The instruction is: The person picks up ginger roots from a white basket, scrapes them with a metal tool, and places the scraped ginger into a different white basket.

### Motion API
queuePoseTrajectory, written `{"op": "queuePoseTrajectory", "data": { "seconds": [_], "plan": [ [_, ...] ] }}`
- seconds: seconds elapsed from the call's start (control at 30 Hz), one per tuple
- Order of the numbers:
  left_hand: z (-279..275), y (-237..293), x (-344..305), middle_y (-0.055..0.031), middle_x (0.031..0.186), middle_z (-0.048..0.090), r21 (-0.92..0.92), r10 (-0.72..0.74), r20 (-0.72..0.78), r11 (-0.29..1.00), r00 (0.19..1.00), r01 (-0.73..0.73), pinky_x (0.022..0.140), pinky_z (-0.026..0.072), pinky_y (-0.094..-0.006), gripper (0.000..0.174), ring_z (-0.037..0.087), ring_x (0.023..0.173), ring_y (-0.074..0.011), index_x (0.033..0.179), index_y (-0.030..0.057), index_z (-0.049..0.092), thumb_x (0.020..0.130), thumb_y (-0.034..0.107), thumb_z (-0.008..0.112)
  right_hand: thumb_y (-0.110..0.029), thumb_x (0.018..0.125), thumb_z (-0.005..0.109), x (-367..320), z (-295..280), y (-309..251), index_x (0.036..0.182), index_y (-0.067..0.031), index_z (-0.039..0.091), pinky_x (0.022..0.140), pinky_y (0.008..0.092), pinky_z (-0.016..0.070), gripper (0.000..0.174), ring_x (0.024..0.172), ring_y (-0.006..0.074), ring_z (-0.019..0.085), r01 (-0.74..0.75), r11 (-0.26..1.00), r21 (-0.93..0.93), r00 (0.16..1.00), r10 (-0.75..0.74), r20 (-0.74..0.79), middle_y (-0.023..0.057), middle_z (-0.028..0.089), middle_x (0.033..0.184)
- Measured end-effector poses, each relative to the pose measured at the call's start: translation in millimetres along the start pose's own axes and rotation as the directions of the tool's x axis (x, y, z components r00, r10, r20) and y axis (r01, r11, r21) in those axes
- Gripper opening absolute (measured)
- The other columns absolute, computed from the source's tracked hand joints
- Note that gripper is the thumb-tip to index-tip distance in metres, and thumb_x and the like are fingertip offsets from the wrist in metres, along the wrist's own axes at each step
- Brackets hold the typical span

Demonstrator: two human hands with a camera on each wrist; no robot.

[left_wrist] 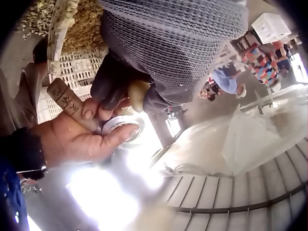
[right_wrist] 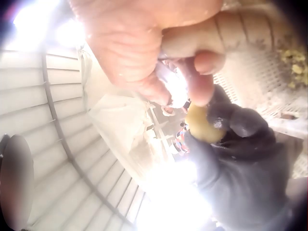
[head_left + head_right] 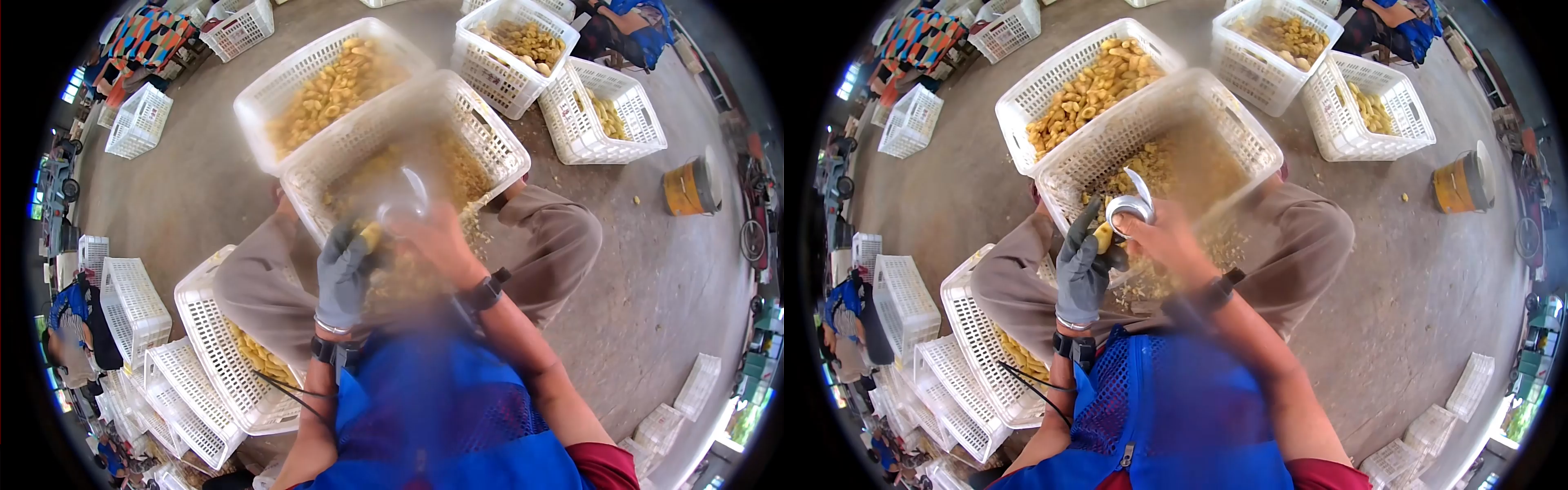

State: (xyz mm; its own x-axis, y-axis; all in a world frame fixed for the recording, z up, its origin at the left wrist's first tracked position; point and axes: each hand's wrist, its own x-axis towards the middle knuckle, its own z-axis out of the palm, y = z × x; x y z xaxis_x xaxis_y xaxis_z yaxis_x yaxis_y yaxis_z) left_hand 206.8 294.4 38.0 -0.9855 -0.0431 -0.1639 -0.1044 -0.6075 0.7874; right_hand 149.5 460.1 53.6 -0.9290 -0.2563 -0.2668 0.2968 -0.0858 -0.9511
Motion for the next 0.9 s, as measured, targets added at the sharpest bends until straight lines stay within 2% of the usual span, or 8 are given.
{"op": "queuePoseTrajectory", "data": {
  "seconds": [0.13,0.23,0.37,0.47,0.57,0.67,0.77,0.9],
  "plan": [
    [7,10,-4,-0.0116,0.115,0.069,0.079,0.017,0.021,0.997,1.000,-0.018,0.071,0.0582,-0.0316,0.065,0.068,0.081,-0.0193,0.153,-0.0035,0.041,0.099,0.021,0.067,-0.032,0.094,0.076,-2,0,-3,0.102,-0.0032,0.073,0.047,0.0258,0.0418,0.030,0.054,0.0071,0.057,0.006,0.995,-0.098,1.000,-0.003,0.027,0.0023,0.067,0.067],
    [-4,6,-2,-0.0124,0.112,0.069,0.108,0.064,0.040,0.992,0.997,-0.068,0.071,0.0581,-0.0313,0.065,0.068,0.081,-0.0189,0.154,-0.0034,0.040,0.099,0.020,0.067,-0.030,0.094,0.076,1,1,3,0.103,-0.0028,0.073,0.047,0.0278,0.0415,0.029,0.055,0.0072,0.056,0.072,0.988,-0.139,0.997,-0.071,0.013,0.0016,0.066,0.067],
    [-19,11,3,-0.0143,0.109,0.069,0.052,0.115,0.018,0.992,0.993,-0.116,0.071,0.0565,-0.0303,0.067,0.067,0.079,-0.0185,0.155,-0.0029,0.039,0.098,0.020,0.067,-0.029,0.095,0.074,-8,-7,-7,0.099,0.0005,0.073,0.049,0.0310,0.0408,0.030,0.057,0.0086,0.053,0.200,0.939,-0.281,0.978,-0.176,0.108,0.0014,0.062,0.065],
    [-15,23,4,-0.0131,0.107,0.070,0.076,0.145,0.060,0.986,0.988,-0.150,0.069,0.0543,-0.0298,0.072,0.065,0.075,-0.0178,0.156,-0.0044,0.036,0.097,0.021,0.069,-0.031,0.096,0.071,-9,-15,5,0.094,0.0036,0.073,0.049,0.0326,0.0394,0.034,0.056,0.0095,0.051,0.206,0.880,-0.428,0.962,-0.102,0.253,0.0014,0.060,0.063],
    [-26,25,8,-0.0100,0.107,0.069,0.130,0.145,0.142,0.978,0.979,-0.164,0.072,0.0532,-0.0285,0.078,0.064,0.078,-0.0163,0.156,-0.0058,0.034,0.095,0.023,0.072,-0.033,0.096,0.069,-17,-12,6,0.091,0.0048,0.072,0.048,0.0333,0.0379,0.039,0.054,0.0100,0.050,0.117,0.912,-0.393,0.937,0.030,0.349,0.0014,0.059,0.061],
    [-26,26,8,-0.0073,0.106,0.069,0.143,0.128,0.141,0.979,0.982,-0.148,0.075,0.0517,-0.0266,0.085,0.064,0.083,-0.0143,0.156,-0.0069,0.033,0.091,0.026,0.077,-0.034,0.097,0.068,-21,-5,0,0.092,0.0034,0.073,0.046,0.0322,0.0370,0.039,0.052,0.0094,0.050,0.083,0.940,-0.331,0.927,0.048,0.371,0.0006,0.060,0.061],
    [-26,32,8,-0.0068,0.106,0.069,0.182,0.083,0.166,0.977,0.983,-0.113,0.078,0.0508,-0.0252,0.089,0.063,0.088,-0.0131,0.156,-0.0072,0.033,0.089,0.028,0.079,-0.035,0.097,0.068,-17,-6,10,0.092,0.0009,0.074,0.044,0.0299,0.0366,0.036,0.049,0.0083,0.051,0.112,0.929,-0.353,0.921,0.037,0.388,0.0001,0.062,0.062],
    [-23,34,8,-0.0070,0.106,0.069,0.175,0.077,0.182,0.978,0.980,-0.110,0.077,0.0509,-0.0255,0.089,0.063,0.087,-0.0130,0.156,-0.0073,0.034,0.088,0.028,0.080,-0.035,0.097,0.067,-22,-5,0,0.092,-0.0009,0.075,0.042,0.0275,0.0362,0.036,0.048,0.0067,0.052,0.058,0.941,-0.332,0.917,0.081,0.390,0.0006,0.065,0.064]
  ]
}}
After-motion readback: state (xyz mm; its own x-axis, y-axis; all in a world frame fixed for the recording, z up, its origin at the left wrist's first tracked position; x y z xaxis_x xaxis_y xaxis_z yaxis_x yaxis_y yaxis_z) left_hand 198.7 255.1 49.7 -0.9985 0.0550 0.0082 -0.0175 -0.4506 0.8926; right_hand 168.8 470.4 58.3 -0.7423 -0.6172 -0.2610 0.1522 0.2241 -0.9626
